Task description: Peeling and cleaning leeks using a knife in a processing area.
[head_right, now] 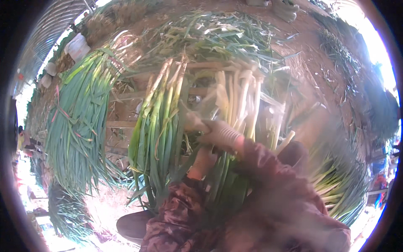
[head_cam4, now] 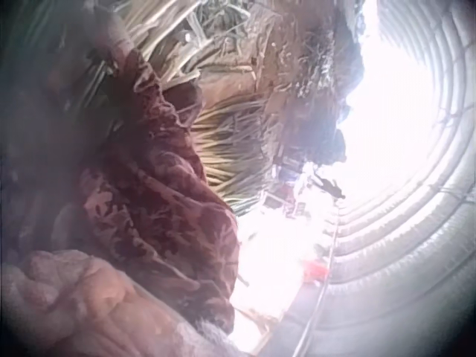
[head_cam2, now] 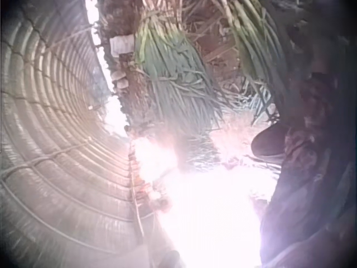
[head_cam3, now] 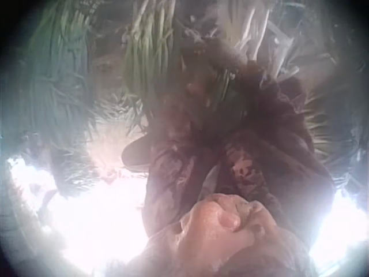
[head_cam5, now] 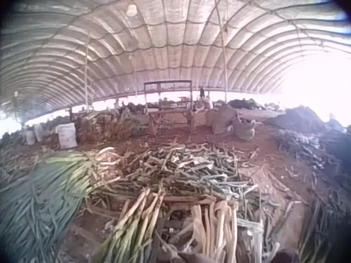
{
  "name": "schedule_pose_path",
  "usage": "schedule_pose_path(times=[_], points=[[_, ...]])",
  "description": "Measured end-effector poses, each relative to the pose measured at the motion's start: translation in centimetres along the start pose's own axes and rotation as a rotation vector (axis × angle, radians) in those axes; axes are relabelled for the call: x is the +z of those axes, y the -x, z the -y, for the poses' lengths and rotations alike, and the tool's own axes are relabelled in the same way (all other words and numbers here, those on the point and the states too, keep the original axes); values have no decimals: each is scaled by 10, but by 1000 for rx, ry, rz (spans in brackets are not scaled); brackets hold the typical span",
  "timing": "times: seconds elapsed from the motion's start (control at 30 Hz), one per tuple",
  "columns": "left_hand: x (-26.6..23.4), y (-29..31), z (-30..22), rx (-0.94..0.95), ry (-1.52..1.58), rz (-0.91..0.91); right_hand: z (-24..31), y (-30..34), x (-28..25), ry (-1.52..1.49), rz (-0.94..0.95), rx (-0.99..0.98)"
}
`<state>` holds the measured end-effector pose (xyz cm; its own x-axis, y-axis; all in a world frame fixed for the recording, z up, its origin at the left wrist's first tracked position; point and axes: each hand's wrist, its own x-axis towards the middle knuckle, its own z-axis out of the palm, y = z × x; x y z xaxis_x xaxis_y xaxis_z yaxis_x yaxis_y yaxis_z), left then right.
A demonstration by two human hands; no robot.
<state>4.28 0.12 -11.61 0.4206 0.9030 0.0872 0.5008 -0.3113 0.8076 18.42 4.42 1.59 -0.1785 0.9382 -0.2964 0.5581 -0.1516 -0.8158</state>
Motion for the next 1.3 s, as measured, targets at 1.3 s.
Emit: schedule_pose_path(times=[1.3], points=[[-149,27,0,-304,-302,-62,14,69,74,219,-144,63]])
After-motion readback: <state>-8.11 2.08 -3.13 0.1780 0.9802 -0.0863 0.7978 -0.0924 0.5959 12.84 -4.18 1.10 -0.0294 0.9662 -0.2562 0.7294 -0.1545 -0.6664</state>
